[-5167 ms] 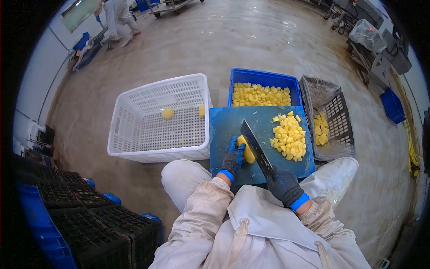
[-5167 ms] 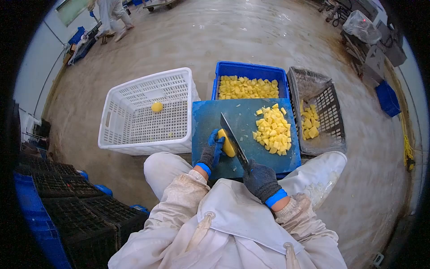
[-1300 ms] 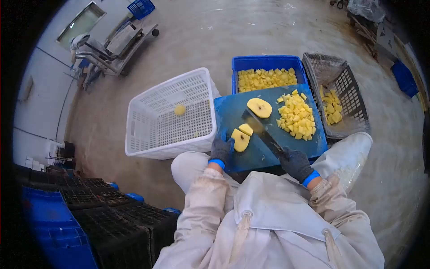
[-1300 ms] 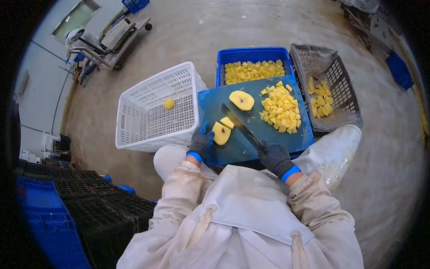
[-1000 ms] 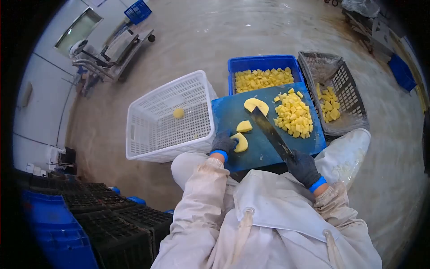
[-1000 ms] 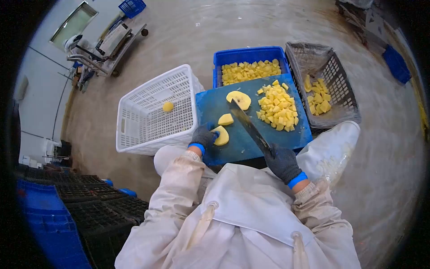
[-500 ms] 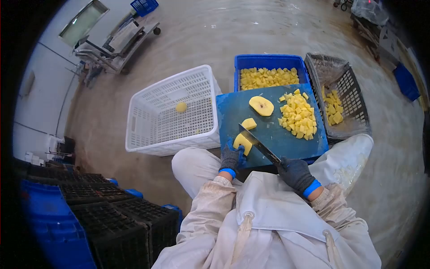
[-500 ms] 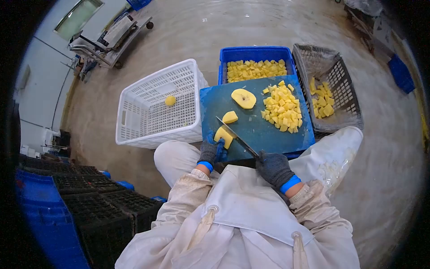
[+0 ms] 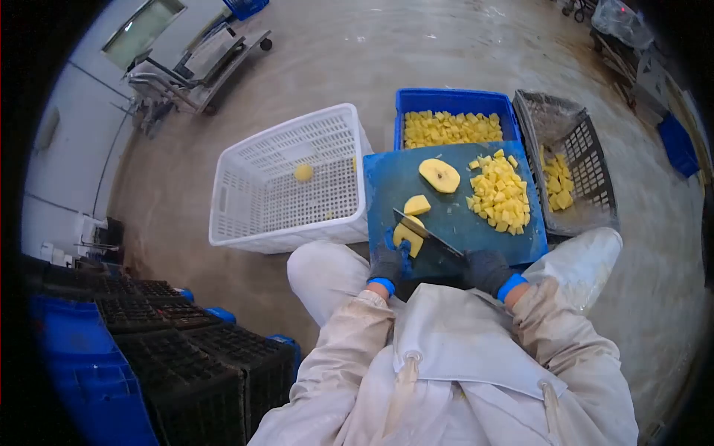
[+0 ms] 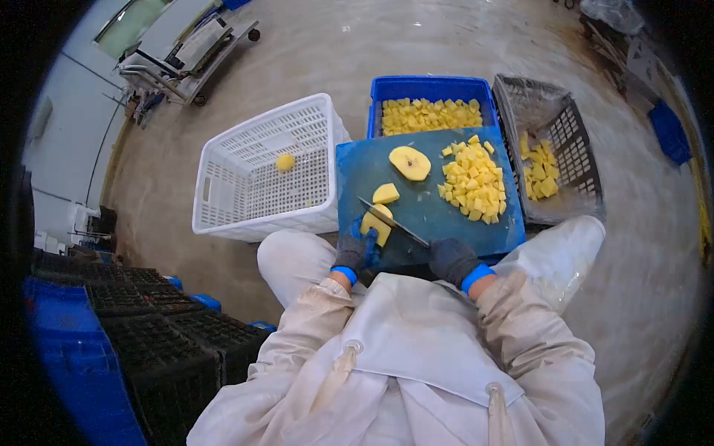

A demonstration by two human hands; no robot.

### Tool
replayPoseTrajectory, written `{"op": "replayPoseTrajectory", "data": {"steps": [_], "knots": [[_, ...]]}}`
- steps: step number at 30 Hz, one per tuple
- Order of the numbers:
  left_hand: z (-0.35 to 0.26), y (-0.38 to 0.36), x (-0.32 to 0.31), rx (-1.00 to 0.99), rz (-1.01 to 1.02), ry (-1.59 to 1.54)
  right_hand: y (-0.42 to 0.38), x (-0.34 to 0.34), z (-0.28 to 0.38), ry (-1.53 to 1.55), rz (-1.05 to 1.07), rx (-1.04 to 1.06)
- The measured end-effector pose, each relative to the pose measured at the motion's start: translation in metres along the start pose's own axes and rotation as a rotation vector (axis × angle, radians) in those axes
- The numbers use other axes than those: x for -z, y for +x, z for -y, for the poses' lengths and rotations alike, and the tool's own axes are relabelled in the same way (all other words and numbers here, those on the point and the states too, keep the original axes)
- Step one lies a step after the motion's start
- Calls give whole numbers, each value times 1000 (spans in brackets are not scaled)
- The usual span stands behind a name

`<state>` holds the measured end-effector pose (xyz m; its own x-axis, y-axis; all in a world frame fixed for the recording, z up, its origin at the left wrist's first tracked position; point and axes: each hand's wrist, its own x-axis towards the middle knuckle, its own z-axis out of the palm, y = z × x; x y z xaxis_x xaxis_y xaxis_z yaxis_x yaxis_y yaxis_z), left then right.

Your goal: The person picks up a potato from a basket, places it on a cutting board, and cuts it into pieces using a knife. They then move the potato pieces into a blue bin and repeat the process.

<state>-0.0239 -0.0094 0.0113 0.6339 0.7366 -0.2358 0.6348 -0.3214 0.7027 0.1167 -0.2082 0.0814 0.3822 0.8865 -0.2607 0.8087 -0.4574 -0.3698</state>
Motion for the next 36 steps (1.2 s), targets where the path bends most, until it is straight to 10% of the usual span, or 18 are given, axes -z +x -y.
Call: {"op": "replayPoseTrajectory", "data": {"steps": [10,19,22,24,26,36], "knots": [[-42,-18,3,-352,-140,589,-48,11,-22,431,-351,-200],[-96,53,30,-191,210,-284,-58,3,-50,1430,-685,-509],[-223,44,43,-492,134,-349,-53,2,-57,1514,-708,-577],[-231,89,32,-1076,-233,31,-53,-3,-61,1511,-705,-632],[-243,118,43,-701,92,-97,-56,0,-59,1526,-708,-607],[-152,183,-24,-516,373,672,-50,0,-52,1478,-612,-588]]}}
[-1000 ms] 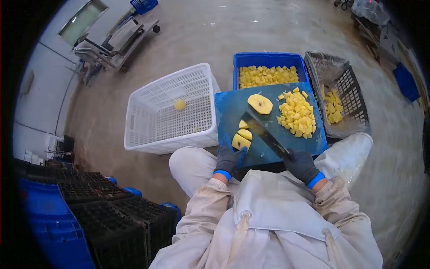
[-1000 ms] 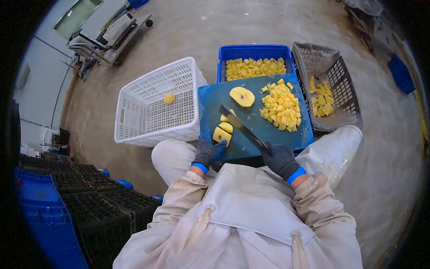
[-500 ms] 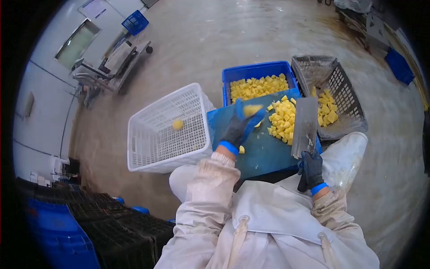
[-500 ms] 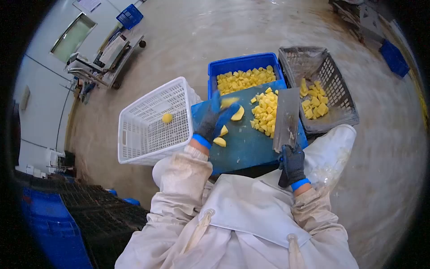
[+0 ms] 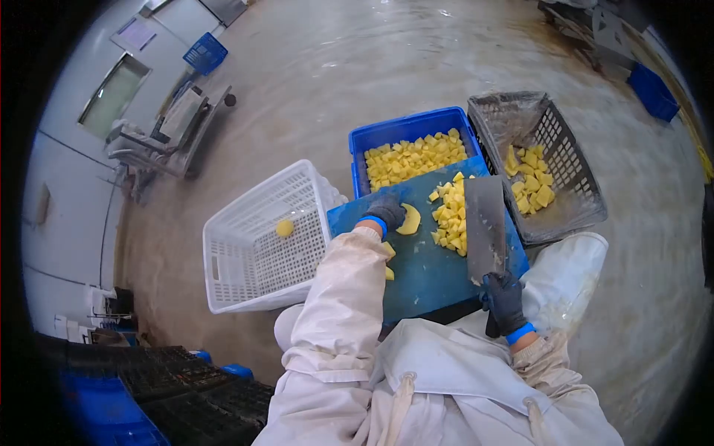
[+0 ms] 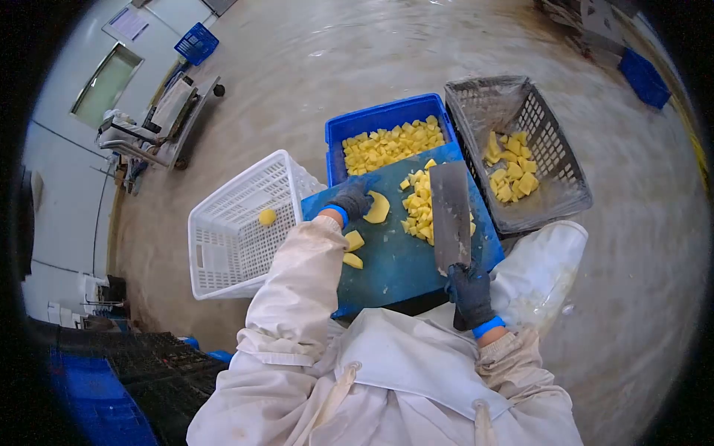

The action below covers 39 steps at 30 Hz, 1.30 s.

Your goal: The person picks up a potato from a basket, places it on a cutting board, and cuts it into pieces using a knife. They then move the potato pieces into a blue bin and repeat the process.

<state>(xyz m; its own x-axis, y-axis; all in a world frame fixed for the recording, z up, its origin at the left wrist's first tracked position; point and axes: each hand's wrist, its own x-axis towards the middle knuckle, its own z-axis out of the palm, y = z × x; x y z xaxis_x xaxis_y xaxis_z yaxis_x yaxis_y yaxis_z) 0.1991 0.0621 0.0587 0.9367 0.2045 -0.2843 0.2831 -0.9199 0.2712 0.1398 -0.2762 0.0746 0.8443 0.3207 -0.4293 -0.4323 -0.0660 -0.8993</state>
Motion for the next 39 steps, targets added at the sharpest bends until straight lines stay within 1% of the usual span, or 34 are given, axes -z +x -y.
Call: {"op": "replayPoseTrajectory", "data": {"steps": [1,2,4,5,7,8,10,11,13,14,16,17,19,20,22,23,25,26,27,28,29,30,32,33,34,35,36,37,38,39], "knots": [[-2,1,-8,-54,3,53,-4,-5,9,-14,-4,-25],[0,1,-13,-57,7,51,-2,-5,7,-15,-8,-28],[-1,-6,-14,-50,13,-34,0,-5,2,-94,71,-22],[0,-9,-13,-51,19,-35,0,-6,0,-94,69,-28],[4,-19,-8,13,32,-15,-4,-11,7,-114,106,36],[4,-24,-5,18,33,-18,-4,-12,9,-118,111,34],[8,-33,-4,77,24,-133,-5,-15,10,-207,117,73],[10,-38,-4,81,25,-135,-5,-15,9,-209,120,71],[16,-45,-5,78,11,-353,-2,-12,4,-275,143,99],[22,-47,-10,82,11,-355,-1,-11,2,-278,146,97],[39,-48,-27,67,-12,-572,0,-10,-2,-317,139,94],[47,-50,-33,73,-13,-575,0,-10,-4,-321,145,92],[55,-56,-34,30,69,-732,0,-12,-4,-330,108,95],[57,-58,-35,35,66,-735,-1,-13,-2,-333,113,94],[57,-61,-31,-22,37,-726,-4,-15,6,-240,135,36],[55,-61,-29,-21,35,-728,-4,-15,6,-242,136,36],[39,-61,-17,46,-41,-440,-4,-16,5,-244,129,37],[35,-57,-19,46,-41,-441,-3,-15,3,-246,128,38],[34,-49,-25,9,-98,-449,-1,-13,-2,-268,137,51],[20,-47,-15,-30,-154,-457,0,-11,-5,-291,144,65],[7,-45,-3,61,2,-527,1,-11,-6,-292,140,68],[-1,-40,-10,55,2,-527,2,-10,-7,-287,137,53],[-15,-33,-27,10,-227,24,3,-10,-11,-279,127,40],[-21,-35,-24,-30,-89,73,4,-10,-15,-273,136,49],[-24,-35,-25,-57,-93,75,5,-9,-15,-267,133,60],[-27,-34,-25,-4,-49,44,4,-8,-14,-262,96,69],[-32,-30,-24,40,-4,14,4,-9,-10,-390,113,158],[-33,-28,-23,162,-84,-135,3,-8,-7,-522,130,238],[-30,-26,-18,291,-158,-283,3,-6,-6,-516,90,239],[-11,-4,-28,376,-238,-458,3,-6,-6,-481,109,127]]}}
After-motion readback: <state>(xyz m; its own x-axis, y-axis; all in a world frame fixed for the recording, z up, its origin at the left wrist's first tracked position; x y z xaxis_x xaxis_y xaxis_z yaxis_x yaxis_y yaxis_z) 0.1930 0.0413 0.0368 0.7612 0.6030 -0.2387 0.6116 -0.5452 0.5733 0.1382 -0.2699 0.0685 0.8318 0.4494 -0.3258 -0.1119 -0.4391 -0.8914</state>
